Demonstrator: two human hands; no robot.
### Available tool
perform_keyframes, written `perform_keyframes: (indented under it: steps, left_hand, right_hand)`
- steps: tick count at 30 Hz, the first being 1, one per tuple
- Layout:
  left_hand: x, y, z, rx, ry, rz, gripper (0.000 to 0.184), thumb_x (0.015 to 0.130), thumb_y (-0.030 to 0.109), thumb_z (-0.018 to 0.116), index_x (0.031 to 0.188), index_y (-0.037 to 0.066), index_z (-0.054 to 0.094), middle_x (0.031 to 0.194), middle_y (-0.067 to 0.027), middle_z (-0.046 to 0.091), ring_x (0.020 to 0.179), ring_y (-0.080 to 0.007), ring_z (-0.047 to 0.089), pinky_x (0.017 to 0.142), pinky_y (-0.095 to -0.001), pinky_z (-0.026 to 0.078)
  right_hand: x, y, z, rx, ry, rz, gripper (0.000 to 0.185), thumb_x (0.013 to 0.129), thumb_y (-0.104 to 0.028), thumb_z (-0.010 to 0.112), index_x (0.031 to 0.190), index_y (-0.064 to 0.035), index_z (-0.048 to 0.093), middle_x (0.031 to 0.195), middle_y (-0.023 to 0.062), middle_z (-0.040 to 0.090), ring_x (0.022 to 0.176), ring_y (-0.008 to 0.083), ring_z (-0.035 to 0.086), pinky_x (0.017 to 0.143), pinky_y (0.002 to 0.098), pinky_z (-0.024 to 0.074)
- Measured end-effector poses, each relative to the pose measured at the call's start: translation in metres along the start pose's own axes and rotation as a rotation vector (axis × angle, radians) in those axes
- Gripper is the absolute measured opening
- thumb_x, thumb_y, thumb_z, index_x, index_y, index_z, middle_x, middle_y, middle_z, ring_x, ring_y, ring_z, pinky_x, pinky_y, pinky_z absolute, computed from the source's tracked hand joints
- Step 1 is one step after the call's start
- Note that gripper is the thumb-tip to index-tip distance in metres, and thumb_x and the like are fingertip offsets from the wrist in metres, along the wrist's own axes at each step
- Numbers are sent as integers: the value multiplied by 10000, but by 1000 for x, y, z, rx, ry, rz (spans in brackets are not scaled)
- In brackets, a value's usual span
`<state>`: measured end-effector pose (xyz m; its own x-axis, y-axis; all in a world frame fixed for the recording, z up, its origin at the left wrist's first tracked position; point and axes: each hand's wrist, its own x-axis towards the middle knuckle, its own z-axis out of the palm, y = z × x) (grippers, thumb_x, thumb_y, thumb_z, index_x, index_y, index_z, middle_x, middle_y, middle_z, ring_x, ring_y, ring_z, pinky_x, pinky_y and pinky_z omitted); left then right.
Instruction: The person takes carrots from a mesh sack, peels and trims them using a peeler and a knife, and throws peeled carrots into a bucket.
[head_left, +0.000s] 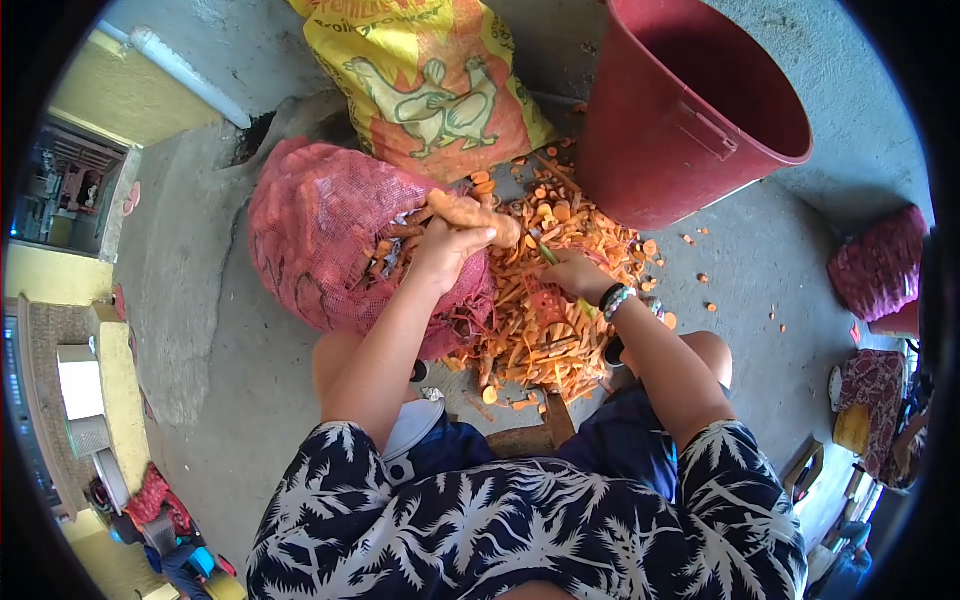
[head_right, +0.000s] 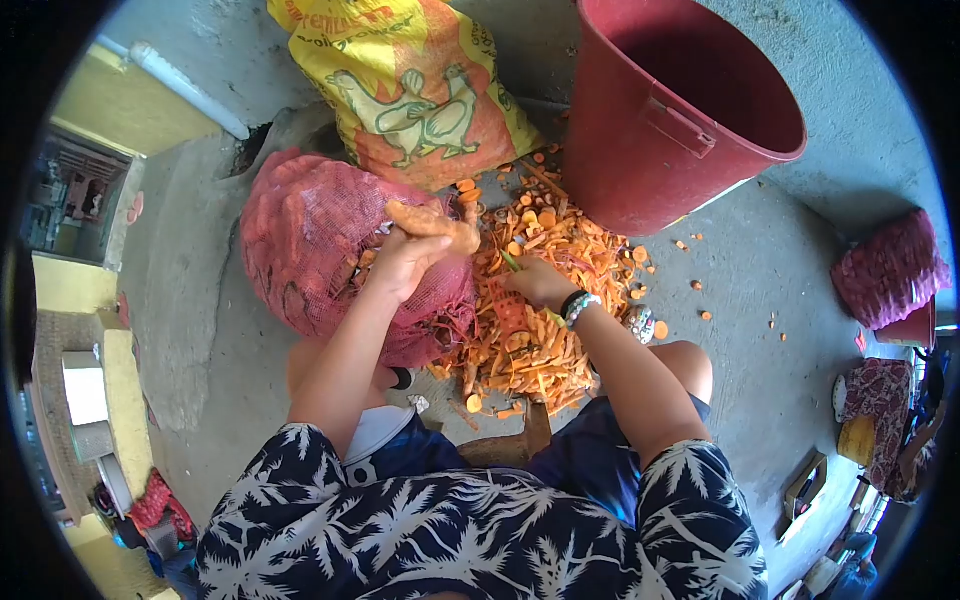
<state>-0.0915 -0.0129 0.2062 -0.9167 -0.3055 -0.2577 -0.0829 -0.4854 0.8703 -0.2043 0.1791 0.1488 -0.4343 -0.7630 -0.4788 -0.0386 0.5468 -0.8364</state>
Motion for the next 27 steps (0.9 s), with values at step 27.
perform_keyframes:
  steps: [27]
  left_hand:
    - [8,-4,-3,-333,180,-19,240,796,81,606,1024,23,555,1055,-75,565,955,-169,559,832,-312,494]
  right_hand:
    - [-20,-53,27,706,17,108,220,837,-61,489,1046,7,496,882,66,602,657,110,570,500,219,444]
